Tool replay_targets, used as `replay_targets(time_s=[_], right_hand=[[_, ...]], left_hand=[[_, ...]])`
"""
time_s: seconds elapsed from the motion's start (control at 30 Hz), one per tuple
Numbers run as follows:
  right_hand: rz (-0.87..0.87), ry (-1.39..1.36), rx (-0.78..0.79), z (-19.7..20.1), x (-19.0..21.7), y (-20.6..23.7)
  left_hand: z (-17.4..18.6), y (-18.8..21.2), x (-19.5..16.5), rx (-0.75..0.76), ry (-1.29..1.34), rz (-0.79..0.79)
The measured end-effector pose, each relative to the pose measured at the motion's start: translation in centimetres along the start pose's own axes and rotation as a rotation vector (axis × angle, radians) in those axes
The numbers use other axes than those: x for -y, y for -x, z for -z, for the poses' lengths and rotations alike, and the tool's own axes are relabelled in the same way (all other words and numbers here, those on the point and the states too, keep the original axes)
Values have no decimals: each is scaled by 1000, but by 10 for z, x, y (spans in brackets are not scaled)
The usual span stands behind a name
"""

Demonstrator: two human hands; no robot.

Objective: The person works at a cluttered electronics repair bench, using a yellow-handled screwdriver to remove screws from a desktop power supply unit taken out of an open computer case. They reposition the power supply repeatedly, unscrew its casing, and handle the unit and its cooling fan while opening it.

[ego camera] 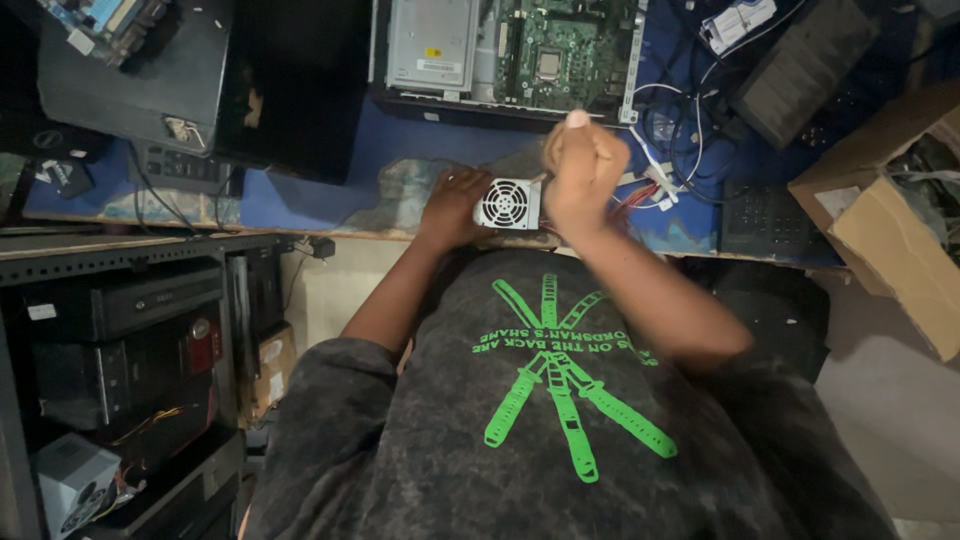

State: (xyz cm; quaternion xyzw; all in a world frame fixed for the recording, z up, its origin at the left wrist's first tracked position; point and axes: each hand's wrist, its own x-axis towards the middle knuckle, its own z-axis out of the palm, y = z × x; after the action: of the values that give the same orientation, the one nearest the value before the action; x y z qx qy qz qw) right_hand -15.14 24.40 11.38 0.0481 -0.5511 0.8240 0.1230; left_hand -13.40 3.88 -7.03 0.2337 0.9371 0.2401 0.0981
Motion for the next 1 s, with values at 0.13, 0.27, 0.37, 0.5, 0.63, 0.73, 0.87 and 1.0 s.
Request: replay_targets(time_s=[0.13, 0.27, 0.37, 0.5, 0.63, 0.73, 0.87, 1.0], right_hand=[[-80, 70, 191, -3, 2, -2], [-198, -174, 691, 20, 20, -38], [-161, -184, 804, 36, 24, -50], [-23, -135, 130, 37, 10, -41], [20, -102, -24, 34, 8, -34], [-13, -85, 138, 43, 24, -28], [63, -43, 178, 73, 60, 0], [165, -86, 148, 115, 94, 27]], left_hand=[[-1, 4, -2, -62, 40, -9], [-3, 0, -6, -41, -9, 8], [-3, 0, -7, -57, -26, 23], [-2, 2, -7, -55, -25, 26], [-2, 2, -8, -67, 22, 32], [8, 1, -16, -81, 12, 39], [59, 4, -40, -51, -61, -45], [159, 17, -56, -384, -95, 45]])
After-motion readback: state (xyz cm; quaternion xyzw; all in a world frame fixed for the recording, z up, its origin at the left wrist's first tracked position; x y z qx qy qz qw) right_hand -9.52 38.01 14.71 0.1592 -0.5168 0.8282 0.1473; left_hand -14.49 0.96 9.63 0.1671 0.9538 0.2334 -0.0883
